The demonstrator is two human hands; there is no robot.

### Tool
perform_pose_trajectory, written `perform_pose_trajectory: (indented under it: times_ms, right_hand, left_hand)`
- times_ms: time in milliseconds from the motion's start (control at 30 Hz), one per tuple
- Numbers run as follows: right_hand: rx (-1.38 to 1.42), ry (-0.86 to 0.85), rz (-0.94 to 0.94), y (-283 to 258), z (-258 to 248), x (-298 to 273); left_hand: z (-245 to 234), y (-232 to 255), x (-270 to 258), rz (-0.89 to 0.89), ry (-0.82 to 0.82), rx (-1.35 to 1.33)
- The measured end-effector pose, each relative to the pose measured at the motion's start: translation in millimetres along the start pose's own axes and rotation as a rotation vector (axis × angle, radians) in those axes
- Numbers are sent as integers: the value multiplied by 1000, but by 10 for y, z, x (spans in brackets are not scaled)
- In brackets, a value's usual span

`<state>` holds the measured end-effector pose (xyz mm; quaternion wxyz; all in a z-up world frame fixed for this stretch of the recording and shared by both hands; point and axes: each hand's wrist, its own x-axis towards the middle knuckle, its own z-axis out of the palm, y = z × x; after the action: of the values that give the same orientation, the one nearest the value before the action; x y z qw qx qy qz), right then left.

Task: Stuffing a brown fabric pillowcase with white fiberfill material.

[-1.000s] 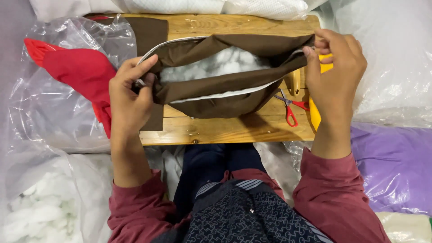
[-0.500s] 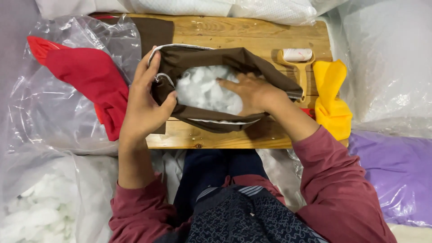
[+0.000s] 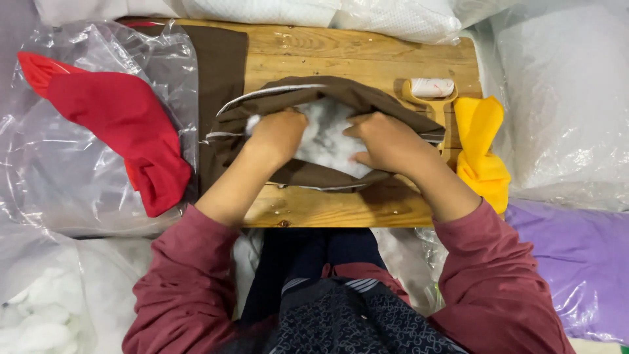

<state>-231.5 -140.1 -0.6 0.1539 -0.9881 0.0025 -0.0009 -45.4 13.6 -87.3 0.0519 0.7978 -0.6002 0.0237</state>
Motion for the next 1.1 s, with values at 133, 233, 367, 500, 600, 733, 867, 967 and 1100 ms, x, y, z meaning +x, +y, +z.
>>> perform_pose_trajectory:
  times_ms: [133,233,367,500,600,733,867,967,1100]
  right_hand:
    - [-48,-222,245,101,-104,66]
    - [70,-18,93,-151,-510,-27]
    - [-11,414,-110,-145,-630,-197]
    - [122,320,-162,-189,-499,0]
    - [216,196,-280,-64,-312,266]
    - [123,319,-108,-25,-441,366]
    - [116,485,-169,-346,-716,-52]
    - [192,624,-47,-707,-703,-486]
    - [272,666,-130,-915,-459,-770]
  left_hand:
    - [-561,-49,-32,-199,-192,-130]
    - [-1419,126,-405,-31,-98,-506]
    - [-1423,145,-802,212,330,-558]
    - [-1152,215,-671,151,316,-550]
    - [-894,319,-541,-15,49,-232]
    - [-882,465,-622,22,8,-120]
    - [-1182,402,-908,167,358,-421]
    - [-1343,411,-1269,191,662,-571]
    - [-1003,632,-1724,12,834,-576]
